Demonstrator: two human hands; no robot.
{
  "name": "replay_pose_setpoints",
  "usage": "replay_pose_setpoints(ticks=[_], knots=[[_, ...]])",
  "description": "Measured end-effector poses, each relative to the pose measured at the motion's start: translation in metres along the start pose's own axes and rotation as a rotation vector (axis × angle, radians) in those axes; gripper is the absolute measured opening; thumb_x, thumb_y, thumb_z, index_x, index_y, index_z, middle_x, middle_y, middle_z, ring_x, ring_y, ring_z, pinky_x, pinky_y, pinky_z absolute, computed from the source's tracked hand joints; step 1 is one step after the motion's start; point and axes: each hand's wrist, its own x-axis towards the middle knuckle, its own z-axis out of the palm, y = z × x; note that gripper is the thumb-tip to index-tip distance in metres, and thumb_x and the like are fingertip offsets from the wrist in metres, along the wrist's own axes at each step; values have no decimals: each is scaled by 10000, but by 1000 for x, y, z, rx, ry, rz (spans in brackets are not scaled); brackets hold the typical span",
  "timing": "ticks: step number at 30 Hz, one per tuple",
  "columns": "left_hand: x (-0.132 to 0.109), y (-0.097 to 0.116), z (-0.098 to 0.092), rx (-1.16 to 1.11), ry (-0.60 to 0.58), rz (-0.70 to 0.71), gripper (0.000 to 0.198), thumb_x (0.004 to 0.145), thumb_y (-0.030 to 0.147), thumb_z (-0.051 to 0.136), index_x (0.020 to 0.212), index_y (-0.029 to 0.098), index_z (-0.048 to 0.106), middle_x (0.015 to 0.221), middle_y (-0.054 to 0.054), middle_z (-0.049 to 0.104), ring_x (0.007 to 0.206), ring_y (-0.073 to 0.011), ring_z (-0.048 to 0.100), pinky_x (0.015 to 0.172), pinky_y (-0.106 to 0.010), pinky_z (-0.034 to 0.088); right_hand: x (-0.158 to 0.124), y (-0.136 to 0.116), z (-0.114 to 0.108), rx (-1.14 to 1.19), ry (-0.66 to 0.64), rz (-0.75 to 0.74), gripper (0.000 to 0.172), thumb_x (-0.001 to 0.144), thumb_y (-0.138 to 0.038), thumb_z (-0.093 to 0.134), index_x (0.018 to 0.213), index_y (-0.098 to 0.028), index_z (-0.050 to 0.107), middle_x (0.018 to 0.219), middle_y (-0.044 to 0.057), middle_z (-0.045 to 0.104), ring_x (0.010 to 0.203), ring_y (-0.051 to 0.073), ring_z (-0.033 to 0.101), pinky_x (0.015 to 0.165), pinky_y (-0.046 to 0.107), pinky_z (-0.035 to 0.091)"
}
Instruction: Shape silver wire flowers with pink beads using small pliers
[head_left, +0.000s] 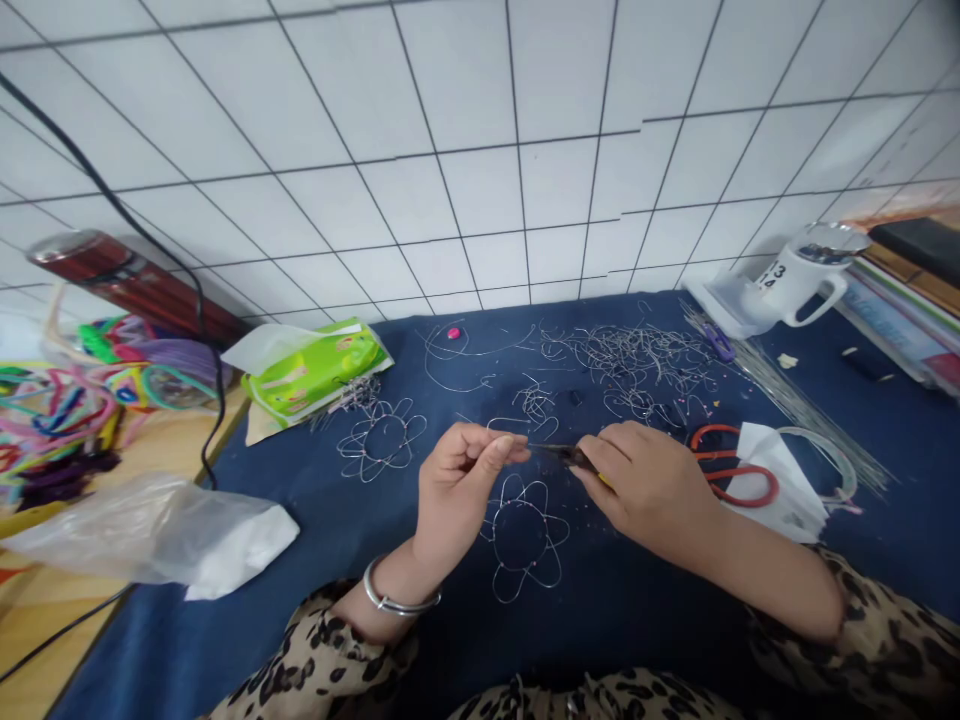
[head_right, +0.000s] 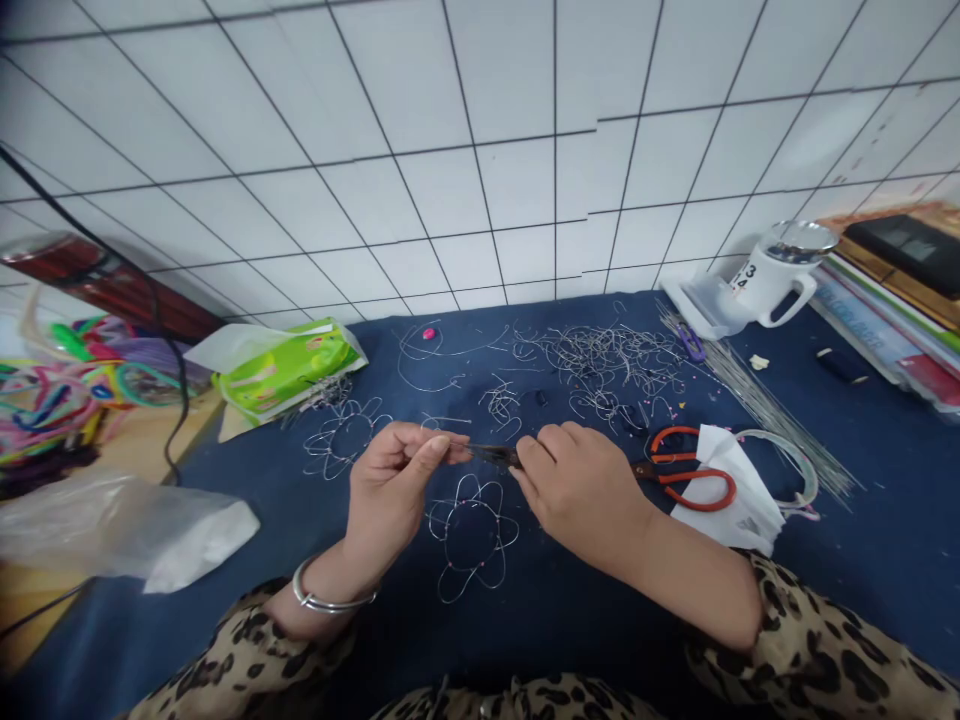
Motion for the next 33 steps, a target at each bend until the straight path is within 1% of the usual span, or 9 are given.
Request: replay_pose_setpoints(ticks=[5, 10, 15, 23, 33], knots=[[7, 7, -7, 12, 13, -8, 70, 824, 211, 615, 796, 163, 574, 810, -46, 710, 683, -135, 678, 684, -279, 560, 22, -8, -6, -110, -80, -59, 234, 906, -271, 404, 853, -156, 601, 724, 56, 536, 687, 178, 460, 614, 315, 318], [13, 8, -13, 42, 48, -17, 91, 818, 232, 621, 797, 154, 579, 804, -56, 711, 674, -138, 675, 668, -272, 550, 34, -11, -5, -151, -78, -77, 204, 897, -247, 421, 877, -159, 604, 733, 53, 536, 696, 180, 457, 612, 318, 305], [15, 7, -14, 17, 50, -47, 125, 812, 256, 629, 800, 154, 556, 808, -57, 713, 689, -153, 686, 675, -280, 558, 33, -7, -4, -175, -23, -70, 194, 889, -247, 439, 875, -151, 607, 716, 50, 529, 685, 172, 449, 602, 313, 297], [14, 3, -14, 85, 39, -51, 112, 809, 259, 632, 807, 158, 584, 800, -56, 713, 678, -147, 683, 661, -269, 552, 31, -5, 2, -189, -75, -90, 152, 863, -174, 456, 913, -151, 597, 735, 48, 539, 695, 177, 454, 609, 319, 307], [14, 1, -15, 164, 16, -48, 89, 820, 255, 622, 831, 171, 598, 801, -48, 708, 704, -143, 678, 692, -281, 551, 30, -5, 3, -268, -55, -140, 223, 860, -141, 453, 1025, -124, 600, 749, 53, 547, 702, 180, 451, 587, 327, 303]])
